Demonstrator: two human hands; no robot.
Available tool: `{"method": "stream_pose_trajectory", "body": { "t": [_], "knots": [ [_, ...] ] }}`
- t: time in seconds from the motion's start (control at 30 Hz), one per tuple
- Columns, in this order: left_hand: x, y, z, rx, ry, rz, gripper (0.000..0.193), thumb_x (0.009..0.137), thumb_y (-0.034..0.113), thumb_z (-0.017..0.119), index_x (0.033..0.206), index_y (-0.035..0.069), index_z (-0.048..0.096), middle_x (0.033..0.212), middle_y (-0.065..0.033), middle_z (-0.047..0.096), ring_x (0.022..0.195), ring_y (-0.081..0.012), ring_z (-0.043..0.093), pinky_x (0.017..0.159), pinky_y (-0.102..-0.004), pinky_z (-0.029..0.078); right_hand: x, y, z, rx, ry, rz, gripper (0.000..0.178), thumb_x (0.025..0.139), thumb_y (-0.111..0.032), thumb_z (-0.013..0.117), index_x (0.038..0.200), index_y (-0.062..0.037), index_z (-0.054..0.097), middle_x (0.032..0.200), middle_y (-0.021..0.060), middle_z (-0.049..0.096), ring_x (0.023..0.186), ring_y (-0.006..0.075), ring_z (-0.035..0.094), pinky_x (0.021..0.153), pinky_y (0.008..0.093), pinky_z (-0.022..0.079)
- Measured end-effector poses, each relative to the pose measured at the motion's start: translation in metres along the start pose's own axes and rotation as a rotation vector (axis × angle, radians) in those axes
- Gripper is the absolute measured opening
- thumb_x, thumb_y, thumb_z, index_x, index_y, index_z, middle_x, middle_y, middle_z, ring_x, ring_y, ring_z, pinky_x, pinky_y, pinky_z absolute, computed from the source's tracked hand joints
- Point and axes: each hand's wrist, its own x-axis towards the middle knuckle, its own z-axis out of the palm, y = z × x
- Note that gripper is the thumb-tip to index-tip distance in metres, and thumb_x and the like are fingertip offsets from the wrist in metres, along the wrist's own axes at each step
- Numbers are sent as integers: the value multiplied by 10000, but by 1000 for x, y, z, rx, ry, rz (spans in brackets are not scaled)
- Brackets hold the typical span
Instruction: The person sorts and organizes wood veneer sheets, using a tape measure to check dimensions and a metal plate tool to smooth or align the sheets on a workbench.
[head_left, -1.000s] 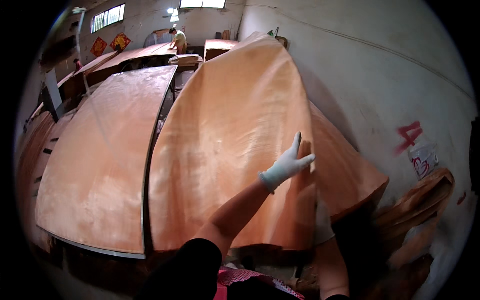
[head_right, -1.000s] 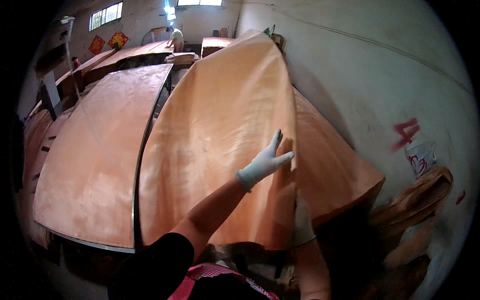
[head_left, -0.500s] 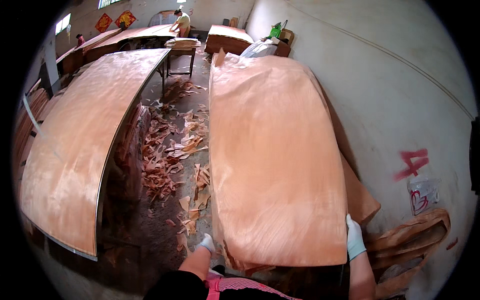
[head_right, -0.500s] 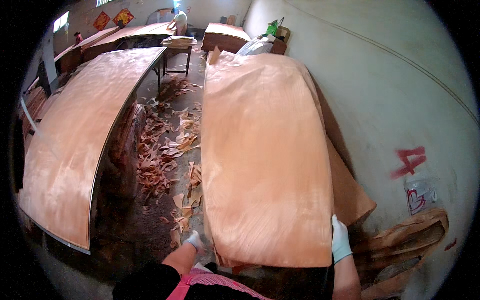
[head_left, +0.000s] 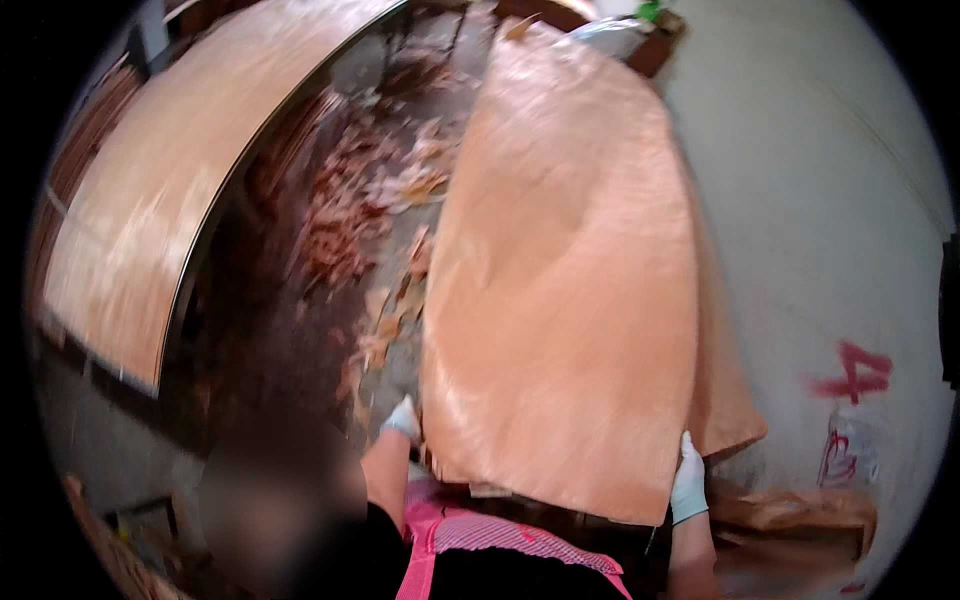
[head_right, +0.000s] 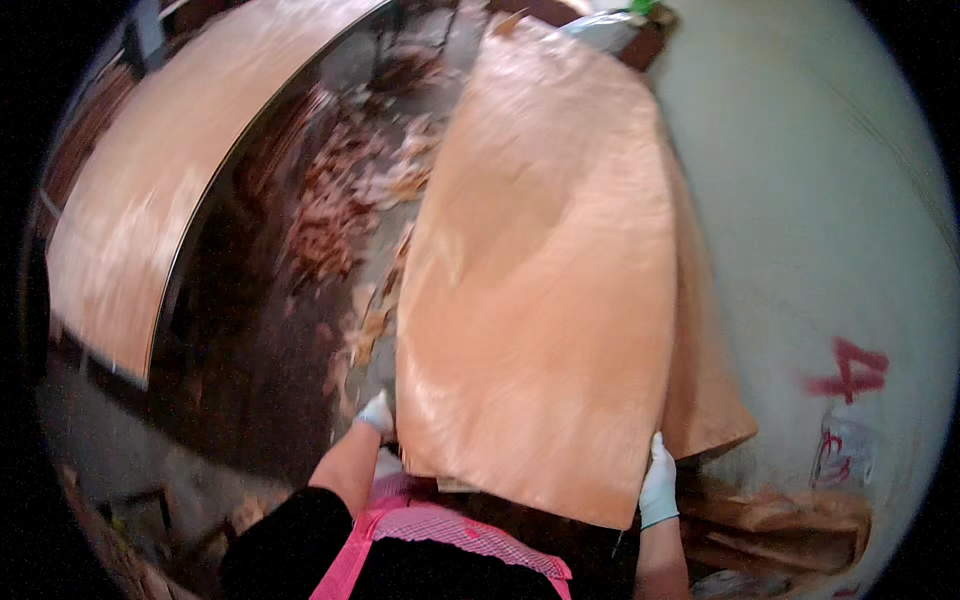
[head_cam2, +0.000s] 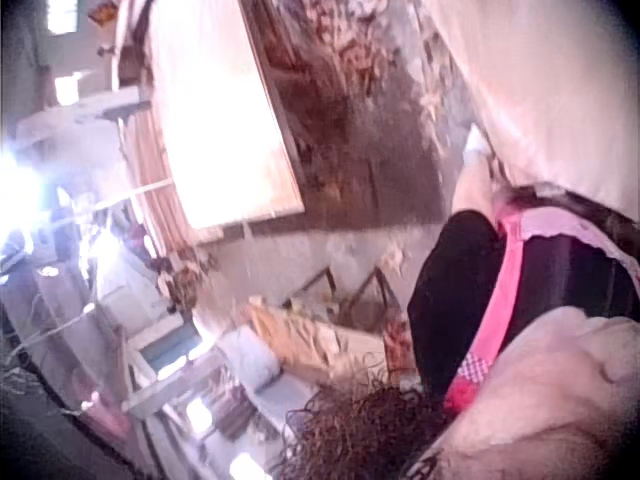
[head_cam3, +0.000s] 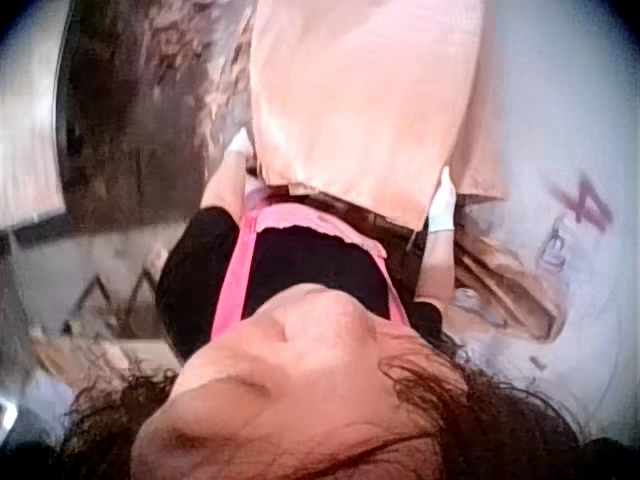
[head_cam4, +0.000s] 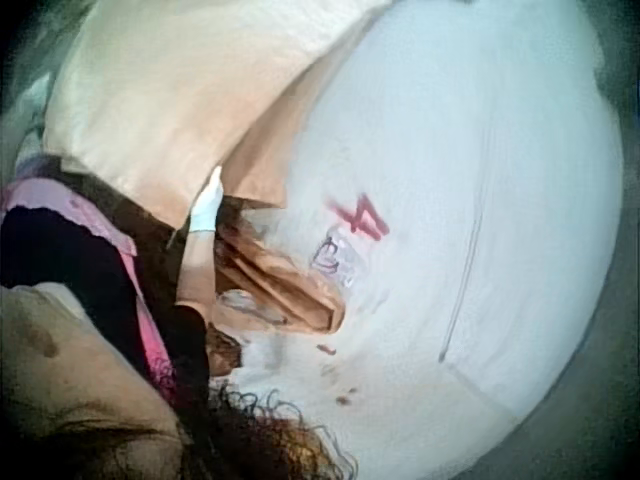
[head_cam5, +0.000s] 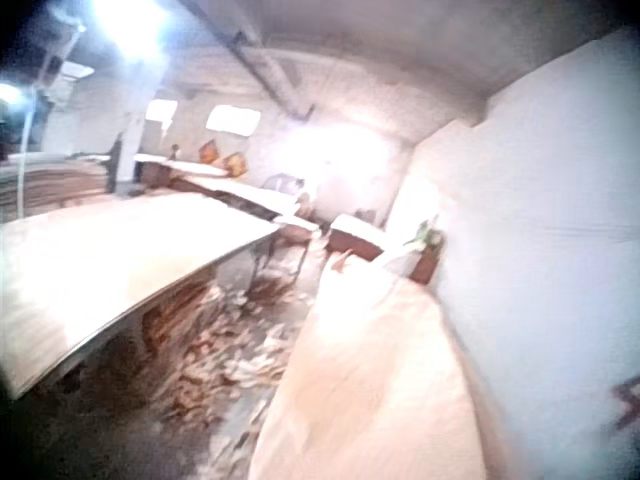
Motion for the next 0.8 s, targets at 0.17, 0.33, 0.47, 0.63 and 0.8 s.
{"method": "stream_pose_trajectory", "body": {
  "t": [0.17,0.33,0.47,0.63,0.8],
  "knots": [
    [1,-3,-81,-605,431,17,814,850,581,577,1407,28,360,1469,-157,380,1331,-319,377,1066,-478,370,3,12,4,180,-169,139,494,1010,-381,439,1339,-13,470,1335,126,525,1145,261,551,970,387,466],
    [-33,12,-86,-853,349,218,935,748,737,599,1355,44,436,1412,-153,460,1251,-332,474,1062,-522,376,6,19,-6,126,-158,137,490,1013,-377,431,1339,-13,467,1359,120,509,1190,262,528,1009,388,440],
    [-72,41,-78,-603,89,512,838,809,724,527,1305,49,515,1322,-135,556,1218,-334,507,1042,-497,407,17,21,-12,106,-189,117,483,1013,-372,433,1334,-13,472,1333,119,531,1173,258,535,999,381,444],
    [-134,98,-25,-375,-114,757,399,914,236,528,1199,-39,574,1189,-161,626,1117,-301,590,1010,-429,446,24,24,-16,41,-80,66,478,1011,-369,444,1264,29,522,1234,131,585,1089,239,568,943,359,466],
    [-255,110,172,140,-29,1279,416,883,124,550,1273,-14,507,1205,-99,586,1076,-230,585,964,-391,463,34,31,-37,-21,-70,-8,440,1015,-360,432,1184,19,578,1163,116,626,1028,221,596,921,354,484]
  ]
}}
